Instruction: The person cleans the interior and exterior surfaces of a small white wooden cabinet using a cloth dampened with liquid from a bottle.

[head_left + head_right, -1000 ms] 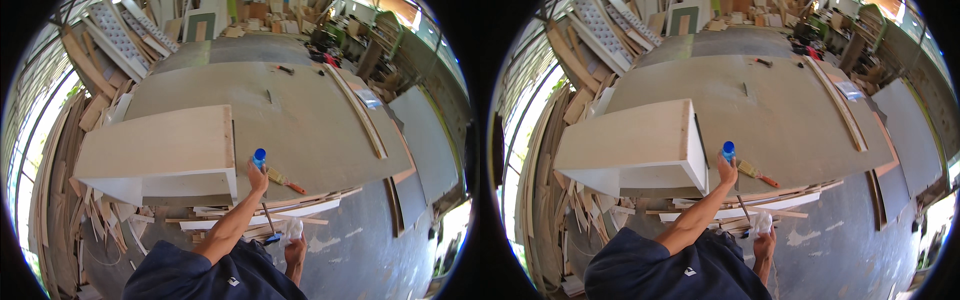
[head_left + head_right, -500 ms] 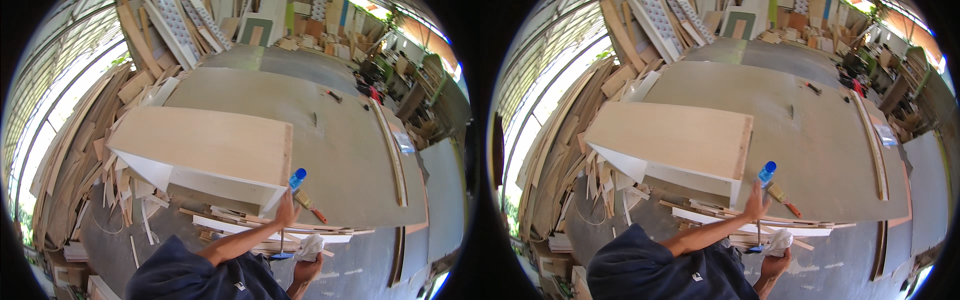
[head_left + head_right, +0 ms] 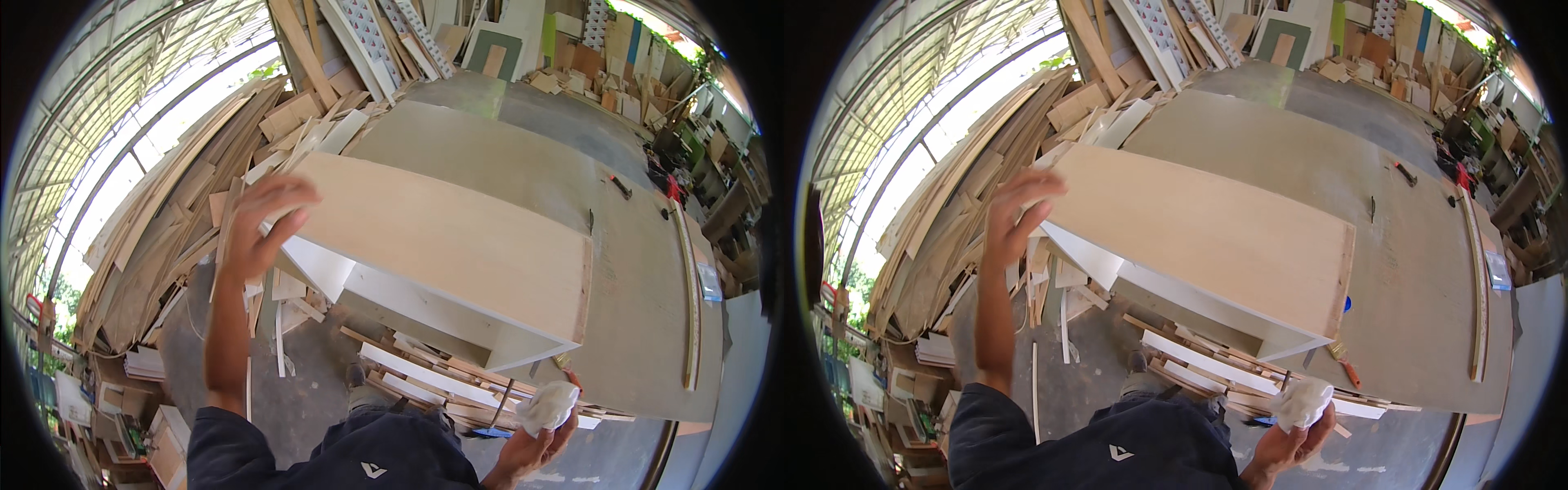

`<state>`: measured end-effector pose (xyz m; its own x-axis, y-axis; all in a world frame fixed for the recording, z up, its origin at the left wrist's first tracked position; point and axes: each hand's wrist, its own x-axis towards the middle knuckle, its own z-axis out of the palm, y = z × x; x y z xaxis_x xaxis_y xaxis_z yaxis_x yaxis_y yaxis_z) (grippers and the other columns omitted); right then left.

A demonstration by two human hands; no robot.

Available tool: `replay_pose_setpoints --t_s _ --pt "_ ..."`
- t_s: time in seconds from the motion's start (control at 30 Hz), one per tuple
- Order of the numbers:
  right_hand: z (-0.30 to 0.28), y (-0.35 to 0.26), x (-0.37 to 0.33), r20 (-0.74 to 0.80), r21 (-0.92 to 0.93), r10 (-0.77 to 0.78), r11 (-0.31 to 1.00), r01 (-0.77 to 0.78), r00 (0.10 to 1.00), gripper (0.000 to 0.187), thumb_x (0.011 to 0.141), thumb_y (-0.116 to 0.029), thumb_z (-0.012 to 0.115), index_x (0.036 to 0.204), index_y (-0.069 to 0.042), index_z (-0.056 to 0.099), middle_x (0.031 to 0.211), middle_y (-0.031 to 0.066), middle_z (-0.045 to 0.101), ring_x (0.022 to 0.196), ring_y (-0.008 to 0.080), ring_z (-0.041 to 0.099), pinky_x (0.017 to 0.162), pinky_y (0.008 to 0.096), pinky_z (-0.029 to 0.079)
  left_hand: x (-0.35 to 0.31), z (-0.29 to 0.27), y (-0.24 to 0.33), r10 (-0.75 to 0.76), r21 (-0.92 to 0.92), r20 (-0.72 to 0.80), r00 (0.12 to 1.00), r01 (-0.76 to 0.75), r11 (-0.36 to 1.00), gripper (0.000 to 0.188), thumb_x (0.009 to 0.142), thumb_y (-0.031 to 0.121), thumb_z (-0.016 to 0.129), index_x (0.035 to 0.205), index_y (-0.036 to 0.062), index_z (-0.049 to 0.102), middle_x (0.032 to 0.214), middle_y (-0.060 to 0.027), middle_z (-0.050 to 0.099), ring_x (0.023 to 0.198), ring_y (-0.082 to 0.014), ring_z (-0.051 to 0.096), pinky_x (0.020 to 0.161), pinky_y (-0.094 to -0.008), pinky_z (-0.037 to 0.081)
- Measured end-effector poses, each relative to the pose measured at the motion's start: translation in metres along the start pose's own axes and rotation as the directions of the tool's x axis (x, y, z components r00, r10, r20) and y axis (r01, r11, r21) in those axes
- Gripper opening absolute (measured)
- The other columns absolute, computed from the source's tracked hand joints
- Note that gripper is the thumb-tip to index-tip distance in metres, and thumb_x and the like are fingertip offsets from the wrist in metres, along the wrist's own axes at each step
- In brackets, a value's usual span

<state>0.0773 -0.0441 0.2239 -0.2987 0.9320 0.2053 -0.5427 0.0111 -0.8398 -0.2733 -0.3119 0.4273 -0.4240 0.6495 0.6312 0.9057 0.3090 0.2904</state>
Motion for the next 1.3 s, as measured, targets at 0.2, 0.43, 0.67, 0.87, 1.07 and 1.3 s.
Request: replay_pose_setpoints --t_s 0.2,0.43,0.67,0.87,1.07,1.3 --pt "0.068 0.061 0.015 -0.015 -0.367 -0.707 0.661 0.654 0.707 0.048 0.101 -0.016 0.060 0.142 0.005 0.046 0.145 0.0228 0.051 0.131 0.0327 0.053 0.110 0.0467 0.043 0.063 0.022 -0.123 0.168 -0.015 0.685 0.709 -0.217 0.976 0.049 0.104 0.033 0.056 0.151 0.0218 0.053 0.167 -0.0174 0.030 0.155 -0.0346 0.027 0.121 -0.0502 0.018" --pt "0.211 0.108 0.072 -0.158 -0.588 -0.905 0.407 0.699 0.394 0.026 0.100 -0.004 0.065 0.124 0.001 0.059 0.137 0.0215 0.059 0.131 0.0319 0.056 0.114 0.0478 0.040 0.107 0.054 -0.178 0.382 -0.188 0.692 0.613 -0.357 0.915 0.056 0.110 0.053 0.029 0.160 0.0287 0.039 0.170 -0.0141 0.023 0.156 -0.0354 0.023 0.121 -0.0541 0.015" --pt "0.339 0.160 0.053 0.071 -0.635 -0.919 0.257 0.728 0.387 0.039 0.083 0.006 0.075 0.121 0.000 0.071 0.127 0.0186 0.069 0.120 0.0370 0.063 0.097 0.0444 0.052 0.163 0.102 -0.218 0.424 -0.402 0.689 0.588 -0.178 0.898 0.064 0.107 0.061 0.031 0.157 0.0238 0.043 0.169 -0.0175 0.024 0.156 -0.0365 0.020 0.125 -0.0454 0.015" --pt "0.474 0.209 -0.020 0.444 -0.338 -0.822 0.214 0.917 0.355 0.030 0.070 0.004 0.077 0.099 -0.002 0.076 0.128 0.0158 0.068 0.109 0.0347 0.066 0.087 0.0418 0.055 0.173 0.119 -0.224 0.383 -0.456 0.700 0.602 -0.037 0.889 0.058 0.105 0.060 0.039 0.154 0.0304 0.047 0.167 -0.0180 0.028 0.155 -0.0324 0.023 0.126 -0.0414 0.017" --pt "0.393 0.192 0.046 0.086 -0.583 -0.916 0.273 0.765 0.392 0.027 0.083 0.011 0.072 0.108 -0.001 0.075 0.117 0.0184 0.069 0.112 0.0317 0.065 0.093 0.0386 0.053 0.181 0.124 -0.234 0.446 -0.524 0.685 0.576 -0.036 0.851 0.055 0.105 0.056 0.046 0.153 0.0295 0.048 0.167 -0.0191 0.026 0.155 -0.0323 0.024 0.125 -0.0397 0.019" --pt "0.358 0.164 0.083 -0.101 -0.712 -0.949 0.279 0.644 0.299 0.024 0.082 0.010 0.075 0.101 -0.003 0.076 0.104 0.0131 0.074 0.102 0.0285 0.069 0.083 0.0367 0.055 0.189 0.122 -0.236 0.446 -0.522 0.687 0.574 -0.038 0.852 0.053 0.106 0.051 0.048 0.152 0.0261 0.050 0.166 -0.0190 0.029 0.155 -0.0311 0.026 0.124 -0.0381 0.022"
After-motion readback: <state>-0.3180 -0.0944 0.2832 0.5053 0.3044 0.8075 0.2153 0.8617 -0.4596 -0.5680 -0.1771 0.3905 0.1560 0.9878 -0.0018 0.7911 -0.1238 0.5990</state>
